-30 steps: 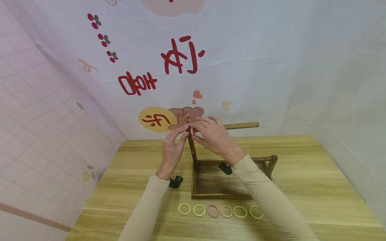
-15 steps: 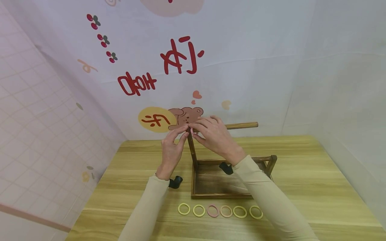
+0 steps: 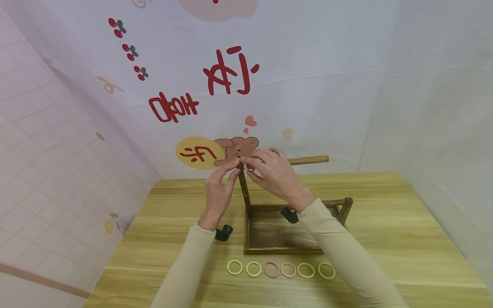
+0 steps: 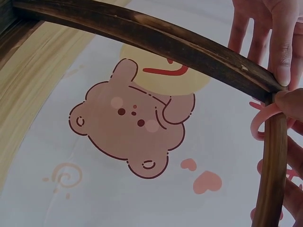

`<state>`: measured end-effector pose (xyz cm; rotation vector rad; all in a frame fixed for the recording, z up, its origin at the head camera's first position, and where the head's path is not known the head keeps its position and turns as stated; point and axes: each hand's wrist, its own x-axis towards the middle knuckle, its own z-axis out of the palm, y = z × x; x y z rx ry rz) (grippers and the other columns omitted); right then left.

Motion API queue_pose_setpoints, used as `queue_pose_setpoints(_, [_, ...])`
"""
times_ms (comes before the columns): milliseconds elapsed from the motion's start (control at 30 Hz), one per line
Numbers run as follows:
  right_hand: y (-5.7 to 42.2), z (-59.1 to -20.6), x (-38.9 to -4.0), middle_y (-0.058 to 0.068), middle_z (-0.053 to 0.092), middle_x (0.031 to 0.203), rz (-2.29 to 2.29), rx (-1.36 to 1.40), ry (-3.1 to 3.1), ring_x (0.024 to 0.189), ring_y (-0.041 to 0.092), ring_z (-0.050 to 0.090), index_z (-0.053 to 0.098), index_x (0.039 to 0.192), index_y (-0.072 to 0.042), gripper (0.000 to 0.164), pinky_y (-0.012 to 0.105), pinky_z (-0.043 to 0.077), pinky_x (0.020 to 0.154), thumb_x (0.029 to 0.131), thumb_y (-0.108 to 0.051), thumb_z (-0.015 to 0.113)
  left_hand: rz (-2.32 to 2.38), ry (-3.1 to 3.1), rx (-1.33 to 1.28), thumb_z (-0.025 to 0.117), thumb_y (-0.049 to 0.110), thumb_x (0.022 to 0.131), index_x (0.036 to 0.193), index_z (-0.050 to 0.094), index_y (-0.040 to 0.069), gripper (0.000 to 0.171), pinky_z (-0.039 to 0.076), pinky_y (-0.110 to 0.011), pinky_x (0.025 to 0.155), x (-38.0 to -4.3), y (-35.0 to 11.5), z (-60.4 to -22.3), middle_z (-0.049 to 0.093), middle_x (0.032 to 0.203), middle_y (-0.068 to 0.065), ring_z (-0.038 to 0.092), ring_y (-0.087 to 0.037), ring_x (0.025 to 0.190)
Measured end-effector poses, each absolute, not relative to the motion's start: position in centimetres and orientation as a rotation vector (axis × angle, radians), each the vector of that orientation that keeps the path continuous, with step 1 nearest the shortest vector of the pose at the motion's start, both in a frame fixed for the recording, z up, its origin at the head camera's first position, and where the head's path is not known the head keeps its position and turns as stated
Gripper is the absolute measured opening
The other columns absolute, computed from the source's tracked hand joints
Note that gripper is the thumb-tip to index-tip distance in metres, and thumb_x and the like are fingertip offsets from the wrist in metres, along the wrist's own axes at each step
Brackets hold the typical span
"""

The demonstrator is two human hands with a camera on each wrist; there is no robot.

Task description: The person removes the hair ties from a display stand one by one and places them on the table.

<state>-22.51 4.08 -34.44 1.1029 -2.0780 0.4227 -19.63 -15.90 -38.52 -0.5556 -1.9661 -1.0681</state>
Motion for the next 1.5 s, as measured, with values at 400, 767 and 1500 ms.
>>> queue_pose_setpoints(400, [4.7,-34.5,-22.6,0.005,0.074,0.116,0.442,1.093,-2.067,0.109,0.026,0.068,0.073,0.127,-0.013,0.038,0.055,0.048,0.103,0.091,-0.020,0.083,-1.093,-1.984,-0.554,0.075,0.008,0.095,0.118,0.077,0.002,0.023,0.055,-0.047,0.098,-19.6,-16.0,-38.5,0.075,0.121,-0.010,0.070,-0.029,0.114])
queue_pose_setpoints(767, [4.9,-34.2,-22.4,0.013,0.072,0.116,0.534,1.130,-2.035,0.105,0.031,0.070,0.071,0.124,-0.002,0.038,0.048,0.056,0.093,0.089,-0.012,0.083,-1.079,-1.970,-0.550,0.077,0.004,0.093,0.118,0.077,0.001,0.025,0.055,-0.049,0.098,-19.6,-15.9,-38.4,0.075,0.120,-0.011,0.070,-0.031,0.113])
queue_pose_setpoints(1500, [5.6,-34.4,-22.3,0.013,0.070,0.117,0.634,1.151,-2.046,0.100,0.028,0.070,0.071,0.124,-0.002,0.037,0.042,0.059,0.087,0.089,-0.008,0.082,-1.079,-1.994,-0.533,0.075,0.009,0.095,0.119,0.076,0.003,0.025,0.055,-0.047,0.098,-19.6,-16.0,-38.6,0.075,0.122,-0.010,0.070,-0.029,0.114])
